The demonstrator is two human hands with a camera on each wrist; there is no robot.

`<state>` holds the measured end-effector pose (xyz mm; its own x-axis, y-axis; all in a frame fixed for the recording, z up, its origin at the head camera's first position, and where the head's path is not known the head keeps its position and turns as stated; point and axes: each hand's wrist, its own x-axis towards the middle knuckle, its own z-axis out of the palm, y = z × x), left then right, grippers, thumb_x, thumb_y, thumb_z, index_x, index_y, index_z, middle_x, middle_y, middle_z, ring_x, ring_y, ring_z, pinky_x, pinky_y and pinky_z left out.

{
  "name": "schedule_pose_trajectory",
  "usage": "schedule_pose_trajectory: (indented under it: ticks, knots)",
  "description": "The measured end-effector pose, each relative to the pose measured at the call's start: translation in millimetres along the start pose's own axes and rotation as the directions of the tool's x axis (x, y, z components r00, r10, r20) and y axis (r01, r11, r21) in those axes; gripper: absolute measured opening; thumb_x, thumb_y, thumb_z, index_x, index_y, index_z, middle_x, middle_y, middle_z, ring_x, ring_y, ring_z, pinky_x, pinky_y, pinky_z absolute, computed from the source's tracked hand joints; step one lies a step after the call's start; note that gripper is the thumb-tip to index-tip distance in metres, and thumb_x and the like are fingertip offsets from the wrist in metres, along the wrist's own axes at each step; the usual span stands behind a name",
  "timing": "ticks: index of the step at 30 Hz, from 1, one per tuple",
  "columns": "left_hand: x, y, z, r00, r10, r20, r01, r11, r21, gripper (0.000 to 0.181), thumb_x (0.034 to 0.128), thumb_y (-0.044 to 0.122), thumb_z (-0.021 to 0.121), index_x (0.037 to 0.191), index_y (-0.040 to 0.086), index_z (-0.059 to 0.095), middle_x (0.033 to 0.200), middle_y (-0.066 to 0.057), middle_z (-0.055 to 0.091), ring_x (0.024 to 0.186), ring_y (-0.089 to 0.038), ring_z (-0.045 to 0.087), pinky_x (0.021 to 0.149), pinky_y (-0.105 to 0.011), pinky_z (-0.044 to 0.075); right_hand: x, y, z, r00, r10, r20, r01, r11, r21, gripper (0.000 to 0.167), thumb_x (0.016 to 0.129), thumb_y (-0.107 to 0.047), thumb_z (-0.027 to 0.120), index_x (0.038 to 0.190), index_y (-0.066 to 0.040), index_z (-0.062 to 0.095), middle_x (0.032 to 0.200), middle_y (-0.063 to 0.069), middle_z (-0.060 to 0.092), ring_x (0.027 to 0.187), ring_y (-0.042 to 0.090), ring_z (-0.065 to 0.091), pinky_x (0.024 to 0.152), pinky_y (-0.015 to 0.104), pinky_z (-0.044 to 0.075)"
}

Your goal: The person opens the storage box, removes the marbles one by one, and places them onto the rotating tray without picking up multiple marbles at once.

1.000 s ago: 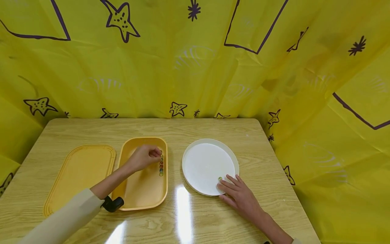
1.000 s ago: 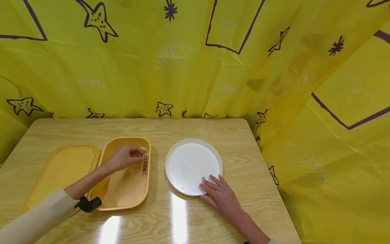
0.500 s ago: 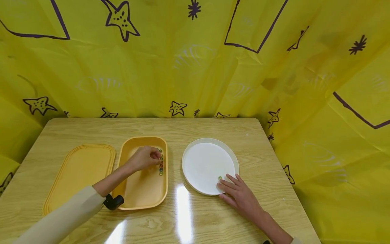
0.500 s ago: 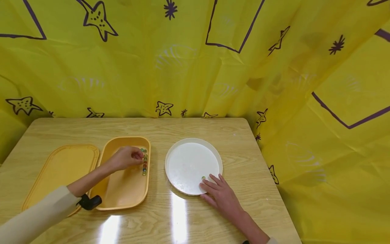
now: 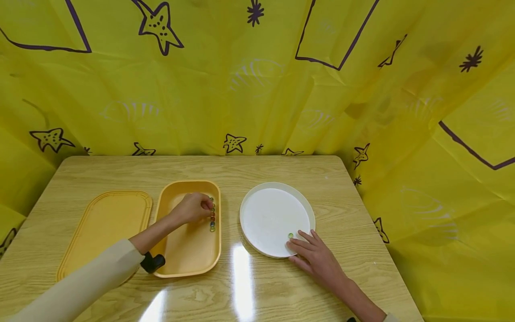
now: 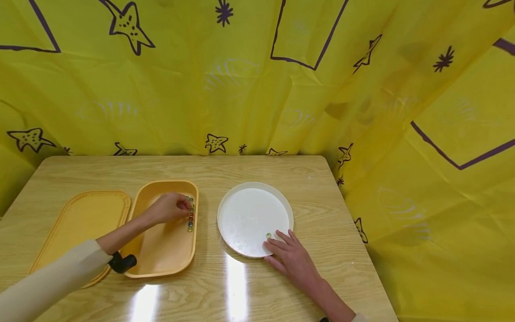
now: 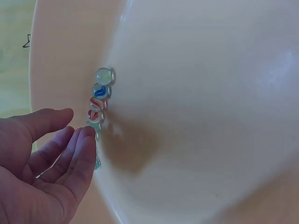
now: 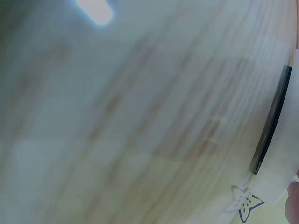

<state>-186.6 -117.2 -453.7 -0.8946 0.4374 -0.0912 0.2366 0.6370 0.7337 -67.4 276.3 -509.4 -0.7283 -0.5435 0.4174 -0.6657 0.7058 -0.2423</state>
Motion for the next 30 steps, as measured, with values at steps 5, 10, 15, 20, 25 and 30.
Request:
schedule_pose_trajectory:
  ticks: [5, 10, 15, 20, 25, 30]
  knots:
    - [1.6, -1.9, 0.5, 1.0, -0.003, 0.001, 0.003, 1.0, 0.003, 0.004, 0.0846, -0.001, 0.074, 0.085, -0.003, 0.071, 0.075, -0.003, 0.067, 0.065, -0.013, 0.058, 0.057, -0.028, 0.047, 0.0, -1, 0, 1.0, 0.004, 0.002, -0.004, 1.0, -0.002, 0.041, 0.1, -0.045, 0.056, 0.121, -0.014, 0.073, 0.123, 0.002, 0.069, 0.124, 0.031, 0.057, 0.111, 0.049, 0.029]
    - [4.2, -3.3, 2.0, 1.0, -0.003, -0.012, 0.003, 1.0, 0.022, 0.004, 0.0842, -0.001, 0.073, 0.086, -0.004, 0.071, 0.075, -0.003, 0.067, 0.064, -0.013, 0.058, 0.057, -0.027, 0.046, -0.7, 0, 0, 1.0, 0.009, 0.004, -0.009, 1.0, 0.005, 0.039, 0.099, -0.043, 0.06, 0.121, -0.014, 0.073, 0.124, 0.002, 0.069, 0.125, 0.031, 0.056, 0.111, 0.05, 0.029]
    - [6.5, -4.2, 5.4, 1.0, 0.006, -0.03, -0.006, 1.0, 0.026, 0.005, 0.0833, 0.0, 0.076, 0.084, -0.004, 0.072, 0.076, -0.005, 0.069, 0.067, -0.015, 0.062, 0.058, -0.026, 0.047, -0.9, 0, 0, 1.0, 0.014, 0.005, -0.014, 1.0, 0.017, 0.037, 0.097, -0.041, 0.062, 0.121, -0.015, 0.073, 0.124, 0.002, 0.069, 0.125, 0.031, 0.056, 0.111, 0.051, 0.029]
    - [8.7, -7.3, 8.2, 0.999, 0.02, -0.043, -0.019, 0.999, 0.032, 0.004, 0.0829, -0.001, 0.075, 0.08, -0.001, 0.071, 0.078, -0.005, 0.07, 0.068, -0.016, 0.064, 0.058, -0.027, 0.048, -0.1, 0, 0, 1.0, 0.01, -0.001, -0.01, 1.0, 0.02, 0.037, 0.097, -0.041, 0.063, 0.12, -0.014, 0.074, 0.122, 0.002, 0.069, 0.124, 0.032, 0.056, 0.112, 0.05, 0.028]
    - [10.3, -7.8, 9.9, 0.999, 0.02, -0.048, -0.018, 0.999, 0.031, 0.005, 0.0833, 0.0, 0.073, 0.079, 0.001, 0.071, 0.076, -0.004, 0.069, 0.067, -0.015, 0.063, 0.057, -0.027, 0.047, 0.3, -1, 0, 1.0, 0.008, -0.002, -0.008, 1.0, 0.017, 0.037, 0.097, -0.042, 0.062, 0.119, -0.014, 0.074, 0.121, 0.002, 0.07, 0.124, 0.032, 0.057, 0.112, 0.049, 0.028]
    - [11.3, -7.1, 10.0, 0.999, 0.008, -0.04, -0.007, 1.0, 0.03, 0.007, 0.0844, 0.001, 0.071, 0.078, 0.002, 0.073, 0.073, -0.002, 0.07, 0.065, -0.013, 0.06, 0.058, -0.026, 0.045, 0.0, -1, 0, 1.0, 0.013, 0.002, -0.013, 1.0, 0.017, 0.037, 0.097, -0.041, 0.063, 0.119, -0.014, 0.074, 0.121, 0.002, 0.07, 0.124, 0.031, 0.057, 0.112, 0.049, 0.028]
